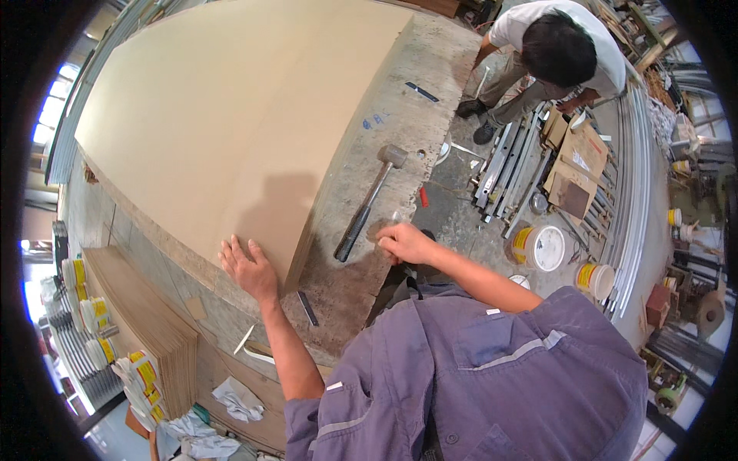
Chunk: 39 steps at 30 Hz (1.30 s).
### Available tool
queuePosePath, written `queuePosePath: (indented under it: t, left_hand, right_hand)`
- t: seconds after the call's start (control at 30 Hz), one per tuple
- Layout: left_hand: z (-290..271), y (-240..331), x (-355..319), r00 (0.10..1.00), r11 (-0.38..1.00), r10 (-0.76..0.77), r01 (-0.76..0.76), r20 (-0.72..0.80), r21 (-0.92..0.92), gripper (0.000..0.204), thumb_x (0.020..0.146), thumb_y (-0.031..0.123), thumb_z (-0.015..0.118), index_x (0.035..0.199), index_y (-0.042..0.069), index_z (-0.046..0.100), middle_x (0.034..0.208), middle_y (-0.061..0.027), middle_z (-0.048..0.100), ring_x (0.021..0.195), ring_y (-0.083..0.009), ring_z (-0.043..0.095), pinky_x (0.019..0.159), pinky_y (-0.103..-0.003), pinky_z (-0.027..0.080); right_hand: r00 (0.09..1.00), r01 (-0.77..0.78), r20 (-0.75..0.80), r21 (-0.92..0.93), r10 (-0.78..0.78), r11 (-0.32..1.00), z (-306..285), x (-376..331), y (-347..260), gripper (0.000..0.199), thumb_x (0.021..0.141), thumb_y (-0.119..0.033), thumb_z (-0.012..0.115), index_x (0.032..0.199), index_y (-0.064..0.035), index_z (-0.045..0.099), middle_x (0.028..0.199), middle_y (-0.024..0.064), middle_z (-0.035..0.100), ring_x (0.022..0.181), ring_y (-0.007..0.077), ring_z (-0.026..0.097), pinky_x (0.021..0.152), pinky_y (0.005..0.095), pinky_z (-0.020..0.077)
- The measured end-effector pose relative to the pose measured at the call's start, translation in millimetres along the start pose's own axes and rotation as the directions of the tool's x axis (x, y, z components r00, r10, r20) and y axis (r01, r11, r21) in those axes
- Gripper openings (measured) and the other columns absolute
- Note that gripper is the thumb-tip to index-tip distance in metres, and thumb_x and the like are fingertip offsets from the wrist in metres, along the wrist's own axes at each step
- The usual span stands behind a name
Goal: The person positions a large sheet of textured material onto a wooden board, then uses a rubber mallet to press it down. Afterward, the person uses a paint roller to apply a white adhesive or finish to the surface of the board.
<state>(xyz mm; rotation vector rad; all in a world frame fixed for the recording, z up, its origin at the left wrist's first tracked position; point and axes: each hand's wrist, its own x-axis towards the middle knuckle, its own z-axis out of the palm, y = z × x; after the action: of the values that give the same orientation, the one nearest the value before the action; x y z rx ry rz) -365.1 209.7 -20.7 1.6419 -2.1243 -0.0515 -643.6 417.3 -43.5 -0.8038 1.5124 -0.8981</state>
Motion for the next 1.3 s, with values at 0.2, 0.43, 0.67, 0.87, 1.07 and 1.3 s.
queuePosePath:
  t: [0.2, 0.43, 0.67, 0.87, 1.07, 1.3]
  left_hand:
    - [6.3, 3.0, -2.4, 0.999, 0.997, 0.038, -0.037, -0.017, 0.061, 0.046, 0.097, 0.031, 0.051, 0.134, 0.005, 0.052, 0.143, -0.0200, 0.044, 0.135, -0.0402, 0.035, 0.112, -0.048, 0.028]
    - [14.0, 2.5, -9.9, 0.997, 0.976, 0.080, -0.074, -0.023, 0.204, 0.045, 0.097, 0.029, 0.049, 0.131, 0.000, 0.053, 0.141, -0.0229, 0.046, 0.133, -0.0406, 0.037, 0.111, -0.048, 0.028]
    - [5.2, 45.7, -47.1, 0.999, 0.990, 0.015, -0.008, -0.052, 0.141, 0.047, 0.095, 0.029, 0.050, 0.132, -0.001, 0.052, 0.142, -0.0249, 0.043, 0.134, -0.0418, 0.036, 0.112, -0.048, 0.027]
    - [5.0, 108.1, -83.8, 0.978, 0.976, 0.208, -0.209, 0.021, 0.057, 0.045, 0.093, 0.024, 0.055, 0.132, 0.002, 0.053, 0.141, -0.0223, 0.045, 0.134, -0.0414, 0.036, 0.111, -0.049, 0.029]
    - [10.6, 163.9, -129.2, 0.870, 0.851, 0.441, -0.327, 0.221, -0.411, 0.047, 0.086, 0.018, 0.066, 0.129, 0.005, 0.053, 0.134, -0.0178, 0.052, 0.128, -0.0389, 0.043, 0.105, -0.047, 0.036]
    - [51.5, 155.1, -88.2, 0.850, 0.895, 0.411, -0.306, 0.331, -0.326, 0.045, 0.078, 0.019, 0.071, 0.119, 0.006, 0.058, 0.109, -0.0150, 0.060, 0.104, -0.0341, 0.055, 0.088, -0.048, 0.043]
  right_hand:
    - [0.992, -0.126, -0.001, -0.135, 0.127, 0.983, -37.5, -36.4, 74.4, 0.024, 0.090, -0.019, 0.053, 0.084, 0.0013, 0.064, 0.065, 0.0093, 0.064, 0.055, 0.0180, 0.066, 0.053, 0.0323, 0.0517]
    - [0.887, -0.461, -0.125, -0.280, 0.444, 0.842, -133.7, -98.4, 252.7, 0.029, 0.088, -0.018, 0.051, 0.065, -0.0003, 0.056, 0.059, 0.0115, 0.061, 0.050, 0.0229, 0.064, 0.049, 0.0374, 0.0507]
    - [0.757, -0.521, -0.259, 0.316, 0.600, 0.793, -187.7, -189.8, 310.5, 0.011, 0.085, -0.005, 0.050, 0.079, 0.0000, 0.056, 0.066, 0.0119, 0.058, 0.052, 0.0272, 0.065, 0.041, 0.0374, 0.0531]
    - [0.719, -0.506, -0.289, 0.406, 0.632, 0.761, -171.2, -200.2, 296.1, 0.020, 0.086, -0.006, 0.051, 0.102, 0.0016, 0.061, 0.073, 0.0124, 0.061, 0.058, 0.0265, 0.067, 0.046, 0.0372, 0.0544]
    - [0.753, -0.441, -0.288, 0.446, 0.592, 0.779, -128.0, -186.6, 281.1, 0.031, 0.087, -0.010, 0.053, 0.115, 0.0022, 0.057, 0.077, 0.0122, 0.062, 0.061, 0.0258, 0.067, 0.051, 0.0365, 0.0554]
    - [0.736, -0.461, -0.281, 0.460, 0.617, 0.759, -73.2, -170.5, 254.8, 0.036, 0.087, -0.011, 0.053, 0.120, 0.0025, 0.056, 0.077, 0.0133, 0.064, 0.061, 0.0256, 0.067, 0.051, 0.0370, 0.0561]
